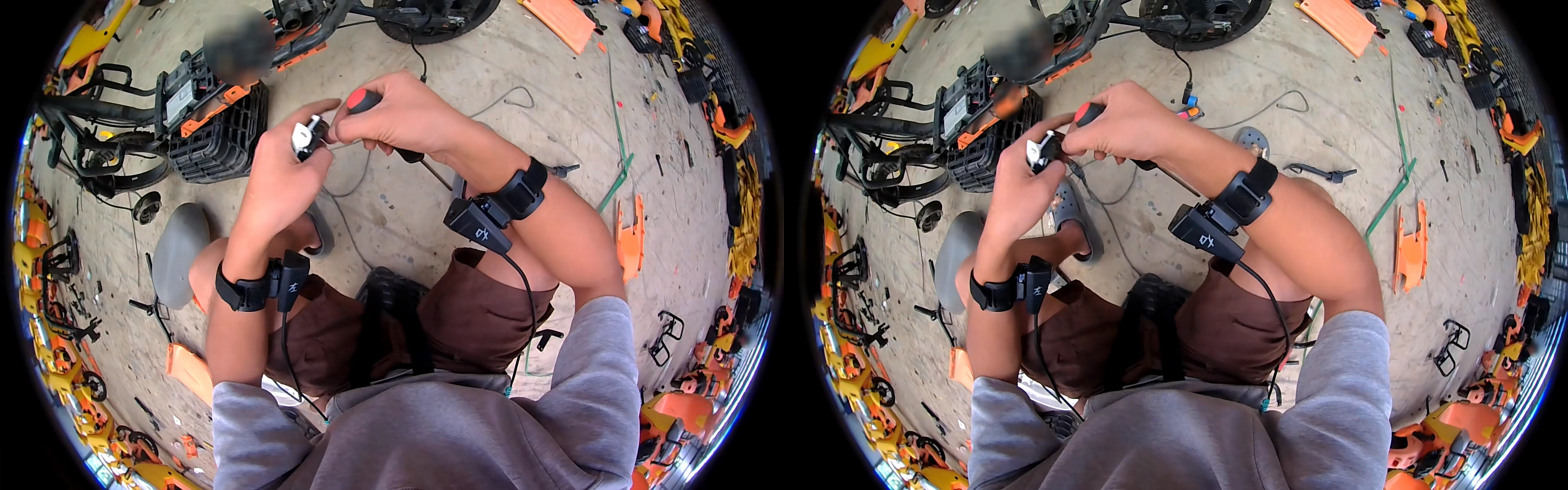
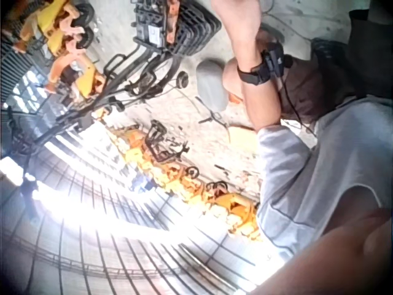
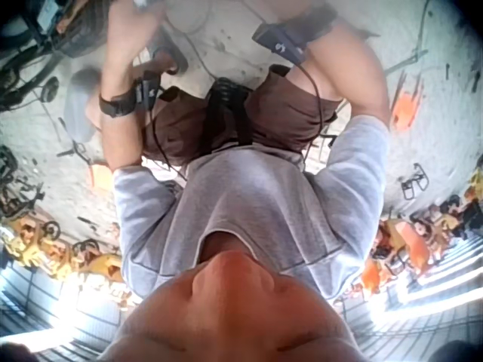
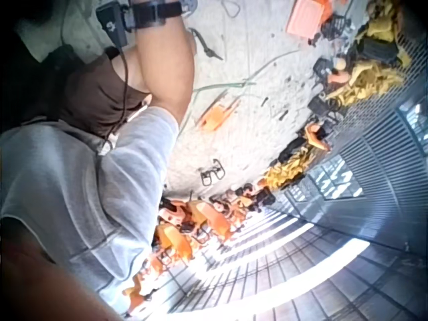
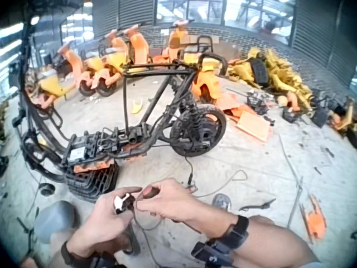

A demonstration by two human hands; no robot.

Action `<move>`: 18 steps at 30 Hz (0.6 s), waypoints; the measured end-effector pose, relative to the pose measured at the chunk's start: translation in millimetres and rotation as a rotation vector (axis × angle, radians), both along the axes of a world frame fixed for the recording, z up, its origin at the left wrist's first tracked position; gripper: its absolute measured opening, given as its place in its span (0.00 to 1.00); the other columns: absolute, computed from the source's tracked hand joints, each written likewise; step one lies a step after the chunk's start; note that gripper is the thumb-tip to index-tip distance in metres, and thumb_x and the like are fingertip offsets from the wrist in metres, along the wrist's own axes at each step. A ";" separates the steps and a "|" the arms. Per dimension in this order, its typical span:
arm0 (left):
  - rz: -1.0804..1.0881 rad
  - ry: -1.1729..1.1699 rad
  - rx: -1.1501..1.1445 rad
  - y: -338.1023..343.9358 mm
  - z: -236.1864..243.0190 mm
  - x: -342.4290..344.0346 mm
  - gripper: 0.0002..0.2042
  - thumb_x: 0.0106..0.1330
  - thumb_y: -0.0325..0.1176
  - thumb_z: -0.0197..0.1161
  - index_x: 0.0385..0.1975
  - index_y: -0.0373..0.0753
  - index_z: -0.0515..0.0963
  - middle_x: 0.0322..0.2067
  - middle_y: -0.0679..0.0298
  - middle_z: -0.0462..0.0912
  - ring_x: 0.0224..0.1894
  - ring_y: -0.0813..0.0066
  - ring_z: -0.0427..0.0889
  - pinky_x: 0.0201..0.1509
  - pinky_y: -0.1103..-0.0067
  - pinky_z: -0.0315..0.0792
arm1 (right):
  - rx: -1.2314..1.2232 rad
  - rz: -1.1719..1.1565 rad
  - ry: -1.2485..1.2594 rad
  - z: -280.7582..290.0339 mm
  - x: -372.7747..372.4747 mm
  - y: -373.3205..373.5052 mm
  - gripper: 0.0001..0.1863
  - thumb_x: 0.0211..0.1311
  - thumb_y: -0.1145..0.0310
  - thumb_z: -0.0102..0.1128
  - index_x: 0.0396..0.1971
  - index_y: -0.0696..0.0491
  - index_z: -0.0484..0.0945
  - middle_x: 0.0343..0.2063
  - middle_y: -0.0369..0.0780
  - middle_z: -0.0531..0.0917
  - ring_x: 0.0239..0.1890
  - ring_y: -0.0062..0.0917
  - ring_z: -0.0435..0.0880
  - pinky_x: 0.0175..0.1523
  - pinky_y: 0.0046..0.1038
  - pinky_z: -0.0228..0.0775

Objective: The person sits on the floor and uses a screwdriver to pry open a black plastic scooter part. They separate the casing to reveal the internal components and continue to manipulate the part.

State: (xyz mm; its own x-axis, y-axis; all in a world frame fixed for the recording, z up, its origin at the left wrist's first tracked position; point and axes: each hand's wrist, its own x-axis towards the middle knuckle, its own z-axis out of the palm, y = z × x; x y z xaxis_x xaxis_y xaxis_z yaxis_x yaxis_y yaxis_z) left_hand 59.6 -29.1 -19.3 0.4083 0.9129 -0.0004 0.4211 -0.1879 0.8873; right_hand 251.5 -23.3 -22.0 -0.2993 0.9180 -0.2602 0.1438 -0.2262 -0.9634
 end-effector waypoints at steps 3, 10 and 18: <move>0.004 0.001 0.005 4.1 -1.3 -4.0 0.25 0.54 0.15 0.51 0.54 0.35 0.76 0.32 0.68 0.78 0.35 0.81 0.75 0.44 0.83 0.71 | -0.029 0.015 -0.048 1.3 -1.3 -4.6 0.11 0.51 0.64 0.66 0.26 0.58 0.83 0.23 0.36 0.83 0.20 0.15 0.75 0.24 0.19 0.66; 0.052 -0.042 0.046 1.9 -3.4 -4.4 0.20 0.58 0.20 0.55 0.52 0.36 0.78 0.30 0.66 0.80 0.30 0.82 0.75 0.37 0.83 0.71 | -0.058 -0.062 0.003 3.6 -0.9 -4.1 0.12 0.53 0.63 0.65 0.26 0.58 0.82 0.23 0.36 0.83 0.21 0.15 0.76 0.24 0.19 0.66; 0.048 -0.089 -0.049 -0.1 1.4 -2.6 0.14 0.61 0.21 0.57 0.48 0.32 0.79 0.29 0.68 0.80 0.30 0.85 0.73 0.36 0.85 0.70 | -0.086 -0.135 0.077 -8.2 -1.7 -2.5 0.12 0.54 0.64 0.65 0.27 0.59 0.81 0.23 0.37 0.82 0.20 0.16 0.76 0.23 0.20 0.65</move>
